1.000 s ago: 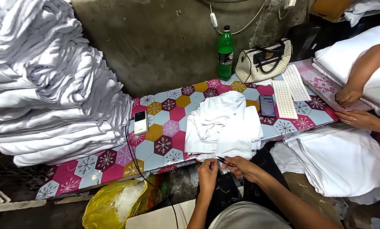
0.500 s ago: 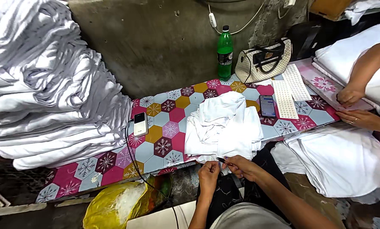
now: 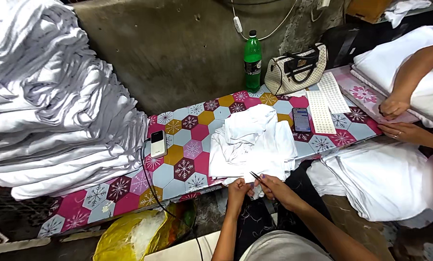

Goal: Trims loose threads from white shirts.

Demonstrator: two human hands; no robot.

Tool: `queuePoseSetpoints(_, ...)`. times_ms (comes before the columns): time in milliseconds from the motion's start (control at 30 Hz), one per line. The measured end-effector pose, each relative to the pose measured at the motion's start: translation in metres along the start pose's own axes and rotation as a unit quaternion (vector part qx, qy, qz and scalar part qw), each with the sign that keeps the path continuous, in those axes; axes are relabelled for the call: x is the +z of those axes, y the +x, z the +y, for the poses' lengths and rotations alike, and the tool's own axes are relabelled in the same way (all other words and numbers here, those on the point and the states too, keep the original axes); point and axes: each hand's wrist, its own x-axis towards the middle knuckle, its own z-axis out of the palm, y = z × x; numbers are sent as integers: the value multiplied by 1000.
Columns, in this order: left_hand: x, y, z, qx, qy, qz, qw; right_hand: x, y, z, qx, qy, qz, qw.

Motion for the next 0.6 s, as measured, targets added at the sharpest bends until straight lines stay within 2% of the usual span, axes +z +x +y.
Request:
queuePoseSetpoints(67,-12,-2,-9,14,117,-20,993,-13,-5,1,-70,-112,117,984)
queuePoseSetpoints(100,-23,-7,-11,19,206,-17,978,-22,-10,3,-100,-162,191,963)
queuePoseSetpoints(167,-49,-17,-3,-14,393,4,919,-43,-16,14,-137,-214,318,914)
queuePoseSetpoints(200,-57,-23,9,-61,475,17,878,-53,-17,22,-134,-223,356,897)
queuePoseSetpoints(233,-58,-29,23,-106,538,34,836,-61,-18,29,-114,-226,371,894)
queuePoseSetpoints(267,-53,-37,34,-93,575,60,810,-65,-18,35,-86,-228,365,899)
queuePoseSetpoints(300,-43,-44,40,1,576,96,812,-66,-17,39,-63,-231,349,906)
queuePoseSetpoints(367,-15,-47,38,285,497,138,808,-57,-15,38,-44,-233,336,911)
queuePoseSetpoints(400,3,-44,33,400,447,128,790,-51,-16,34,-45,-227,342,911)
queuePoseSetpoints(433,22,-42,28,477,416,101,767,-45,-18,30,-52,-213,345,913)
queuePoseSetpoints(467,38,-40,22,517,410,60,749,-41,-20,26,-64,-188,346,917)
queuePoseSetpoints(533,58,-33,12,536,439,-20,721,-34,-28,14,-83,-99,332,935)
queuePoseSetpoints(600,64,-17,15,542,441,-58,713,-27,-39,-4,-95,31,282,954)
